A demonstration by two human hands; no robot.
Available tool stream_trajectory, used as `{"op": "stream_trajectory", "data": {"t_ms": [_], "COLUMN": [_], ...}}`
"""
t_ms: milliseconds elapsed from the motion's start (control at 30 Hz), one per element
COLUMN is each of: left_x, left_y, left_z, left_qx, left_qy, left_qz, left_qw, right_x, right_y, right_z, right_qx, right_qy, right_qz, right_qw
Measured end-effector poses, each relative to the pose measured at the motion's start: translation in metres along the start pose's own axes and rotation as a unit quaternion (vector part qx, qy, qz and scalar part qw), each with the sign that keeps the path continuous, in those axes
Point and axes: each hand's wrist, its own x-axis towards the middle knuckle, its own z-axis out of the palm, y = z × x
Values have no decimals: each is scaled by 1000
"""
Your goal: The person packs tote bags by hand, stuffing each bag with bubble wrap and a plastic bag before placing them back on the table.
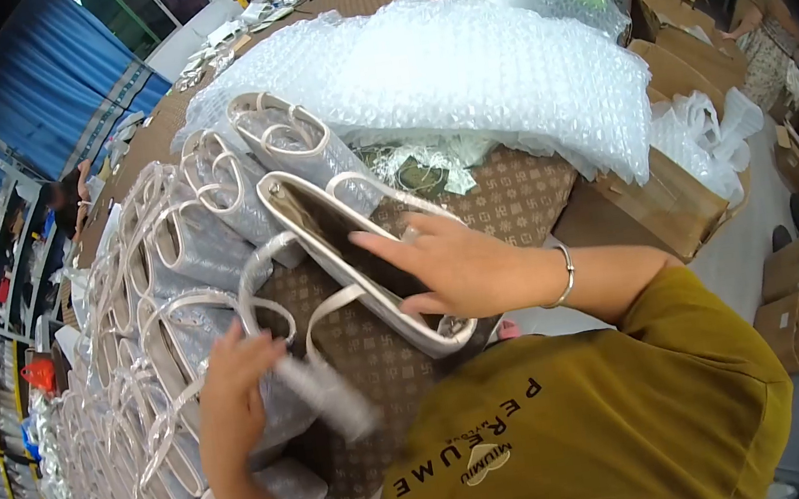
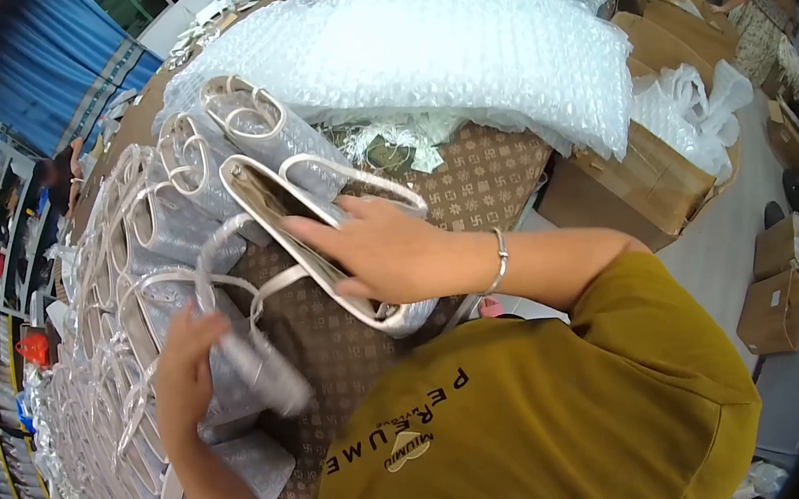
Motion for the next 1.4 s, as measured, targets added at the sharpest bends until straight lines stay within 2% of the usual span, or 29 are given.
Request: {"op": "stream_trajectory", "data": {"t_ms": [33,67,100,167,200,267,300,333,400,433,500,533,567,600,667,700,733,767,833,867,933,967,1000,1067,1133,1233,1333,1367,1400], "left_x": [-19,-35,-43,-59,-52,-15,2,21,65,81,107,113,116,118,117,116,113,110,112,115,123,126,129,134,149,188,240,253,265], "left_y": [-13,-24,-27,-27,-21,1,11,22,46,43,24,15,5,1,6,10,13,16,21,25,31,31,28,20,3,-14,-42,-50,-57], "left_z": [5,9,11,14,10,-5,-4,-2,4,14,47,56,64,66,62,59,57,55,46,41,32,27,21,12,10,24,39,39,36], "left_qx": [62,121,114,148,145,26,24,22,126,128,141,144,113,82,65,42,51,24,9,-26,-99,-93,-109,-150,-180,-460,-610,-610,-637], "left_qy": [-76,-157,-166,-434,-436,-261,-123,20,41,47,83,87,8,-72,-102,-130,-132,-148,-162,-219,-327,-326,-308,-269,-142,-69,0,0,118], "left_qz": [-11,-24,-33,-89,-93,-265,-176,-83,25,27,107,110,85,59,37,9,13,2,-9,-30,-76,-80,-98,-134,-163,-216,-261,-258,-265], "left_qw": [995,980,979,884,883,928,976,996,991,990,981,980,990,992,992,991,990,989,987,975,937,937,940,942,960,858,748,749,714], "right_x": [-3,-5,-4,1,5,14,17,19,23,24,23,26,32,41,61,77,98,118,154,167,195,203,208,200,172,110,37,13,-8], "right_y": [11,24,35,46,48,54,62,71,88,95,109,117,124,131,145,171,203,214,233,248,275,275,280,274,266,237,210,204,204], "right_z": [10,14,12,11,2,-17,-21,-24,-28,-33,-44,-49,-54,-60,-70,-52,-24,-10,11,19,33,32,27,-4,-22,-65,-105,-114,-120], "right_qx": [58,61,101,150,141,116,115,136,175,170,198,213,210,221,242,61,-122,-118,-339,-336,-293,-269,-265,-129,-96,-33,30,42,52], "right_qy": [-24,-32,-27,-36,-84,-171,-171,-169,-161,-159,-240,-278,-273,-201,-52,41,133,143,115,125,125,120,121,106,252,326,297,276,256], "right_qz": [60,61,85,111,86,36,35,-14,-114,-116,-100,-91,-93,-27,105,79,52,50,63,61,137,174,171,233,147,36,-31,-18,-1], "right_qw": [996,996,991,982,983,978,978,976,965,966,945,932,934,954,963,994,982,981,932,931,938,940,941,958,952,944,954,960,965]}}
